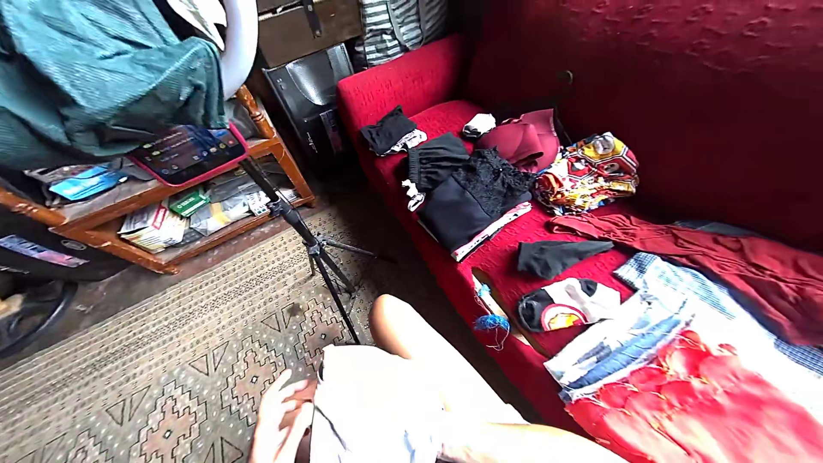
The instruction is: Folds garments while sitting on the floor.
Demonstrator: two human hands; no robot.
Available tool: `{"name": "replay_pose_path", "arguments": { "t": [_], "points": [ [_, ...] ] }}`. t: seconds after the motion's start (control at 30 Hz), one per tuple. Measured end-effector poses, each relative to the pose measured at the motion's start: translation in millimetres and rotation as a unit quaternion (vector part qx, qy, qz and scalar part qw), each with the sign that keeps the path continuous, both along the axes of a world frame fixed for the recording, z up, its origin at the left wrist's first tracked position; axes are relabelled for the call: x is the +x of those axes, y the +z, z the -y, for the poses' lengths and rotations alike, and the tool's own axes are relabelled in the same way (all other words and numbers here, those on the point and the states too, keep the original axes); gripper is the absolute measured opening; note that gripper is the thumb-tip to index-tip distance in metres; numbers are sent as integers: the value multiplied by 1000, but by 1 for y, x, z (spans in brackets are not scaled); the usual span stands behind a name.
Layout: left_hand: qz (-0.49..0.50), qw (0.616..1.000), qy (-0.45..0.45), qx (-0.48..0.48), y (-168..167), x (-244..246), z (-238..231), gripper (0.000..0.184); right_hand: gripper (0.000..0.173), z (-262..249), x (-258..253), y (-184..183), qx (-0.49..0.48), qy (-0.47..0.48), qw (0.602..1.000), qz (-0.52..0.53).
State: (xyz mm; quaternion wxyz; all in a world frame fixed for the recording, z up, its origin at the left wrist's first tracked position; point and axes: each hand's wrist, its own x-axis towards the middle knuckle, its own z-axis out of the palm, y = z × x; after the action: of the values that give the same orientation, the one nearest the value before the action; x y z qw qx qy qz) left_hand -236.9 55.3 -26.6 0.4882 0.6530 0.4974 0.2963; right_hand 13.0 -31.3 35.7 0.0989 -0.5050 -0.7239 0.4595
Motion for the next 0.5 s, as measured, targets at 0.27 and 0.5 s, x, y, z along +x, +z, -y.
{"name": "replay_pose_path", "arguments": {
  "t": [0.27, 0.5],
  "points": [
    [96, 984, 96, -116, -43, -44, 17, 38, 28, 1, 35, -66, 85, -264, 960, 28],
    [78, 983, 103, -134, -59, -27, 27, 33, 34, -90, 187, -10, 64, -513, 856, 20]
  ]
}}
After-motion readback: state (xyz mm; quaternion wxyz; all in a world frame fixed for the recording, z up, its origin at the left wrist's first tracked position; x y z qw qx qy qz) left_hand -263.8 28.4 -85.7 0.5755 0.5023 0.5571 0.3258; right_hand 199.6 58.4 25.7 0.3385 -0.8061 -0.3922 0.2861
